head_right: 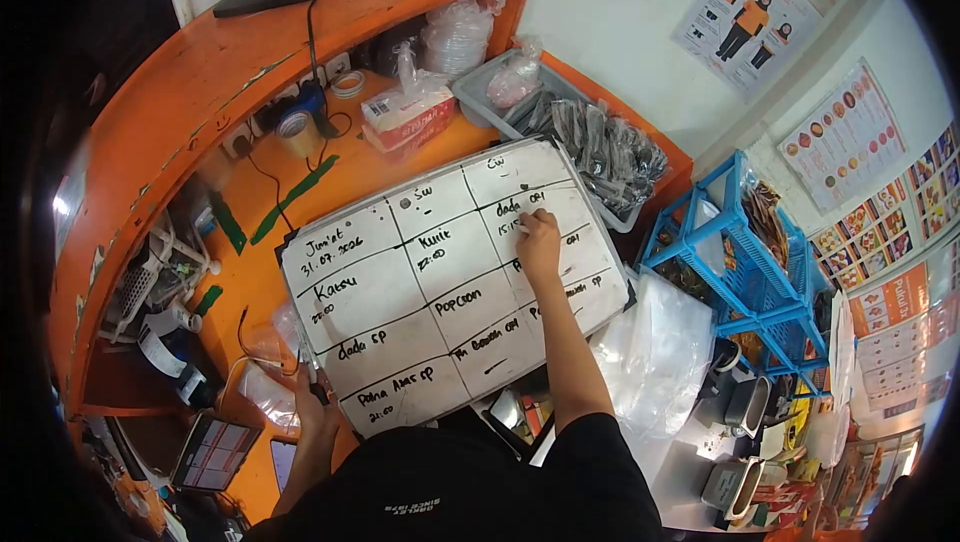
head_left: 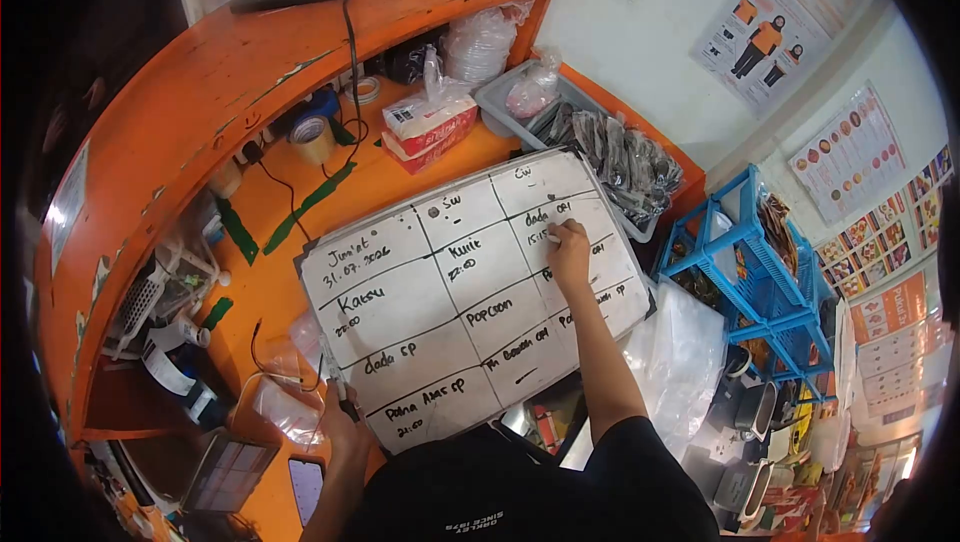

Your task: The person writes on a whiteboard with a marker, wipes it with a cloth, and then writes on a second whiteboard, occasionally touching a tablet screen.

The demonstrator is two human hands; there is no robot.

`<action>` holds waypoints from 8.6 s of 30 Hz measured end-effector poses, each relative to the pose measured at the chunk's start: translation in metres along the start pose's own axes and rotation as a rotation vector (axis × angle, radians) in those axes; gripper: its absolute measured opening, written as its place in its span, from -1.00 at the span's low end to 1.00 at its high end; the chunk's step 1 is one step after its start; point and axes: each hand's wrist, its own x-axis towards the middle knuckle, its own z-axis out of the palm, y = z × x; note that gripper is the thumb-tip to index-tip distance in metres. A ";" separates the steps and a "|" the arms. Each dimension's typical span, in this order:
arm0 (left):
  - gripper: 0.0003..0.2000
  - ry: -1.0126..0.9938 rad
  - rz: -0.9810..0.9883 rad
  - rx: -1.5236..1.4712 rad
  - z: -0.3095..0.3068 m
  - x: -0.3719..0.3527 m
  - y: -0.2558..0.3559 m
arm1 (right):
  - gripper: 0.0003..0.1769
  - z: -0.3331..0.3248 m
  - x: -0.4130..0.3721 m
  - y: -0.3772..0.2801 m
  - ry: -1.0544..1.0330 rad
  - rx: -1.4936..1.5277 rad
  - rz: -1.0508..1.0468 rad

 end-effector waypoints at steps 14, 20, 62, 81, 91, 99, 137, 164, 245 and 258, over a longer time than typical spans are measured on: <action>-0.74 -0.142 0.073 -0.058 -0.014 0.014 -0.009 | -0.62 -0.007 -0.004 -0.011 -0.181 0.185 -0.115; -0.80 -0.162 -0.007 -0.147 -0.018 0.012 -0.003 | -0.62 -0.021 0.000 -0.058 -0.271 0.416 0.163; -0.64 -0.610 0.025 -0.229 0.000 -0.054 0.005 | -0.84 -0.015 -0.191 -0.263 -0.903 1.116 0.510; -0.72 -0.982 0.982 1.347 -0.036 -0.056 0.035 | -0.58 -0.048 -0.168 -0.280 -0.929 1.050 0.750; -0.74 -0.923 0.934 1.333 -0.025 -0.060 0.056 | -0.57 -0.042 -0.166 -0.265 -0.830 1.295 0.670; -0.77 -0.982 0.936 1.255 -0.022 -0.069 0.059 | -0.52 -0.044 -0.171 -0.268 -0.890 1.247 0.645; -0.64 -0.141 0.810 0.787 -0.074 0.058 -0.052 | -0.81 -0.018 0.001 0.012 -0.258 0.774 0.322; -0.69 -0.163 0.872 0.875 -0.068 0.051 -0.047 | -0.84 -0.004 0.000 0.011 -0.183 0.410 0.152; -0.67 -0.157 0.985 0.946 -0.059 0.046 -0.042 | -0.81 -0.022 -0.002 0.006 -0.234 0.509 0.268; -0.67 -0.130 0.927 0.976 -0.073 0.054 -0.048 | -0.82 -0.027 0.000 0.015 -0.199 0.460 0.263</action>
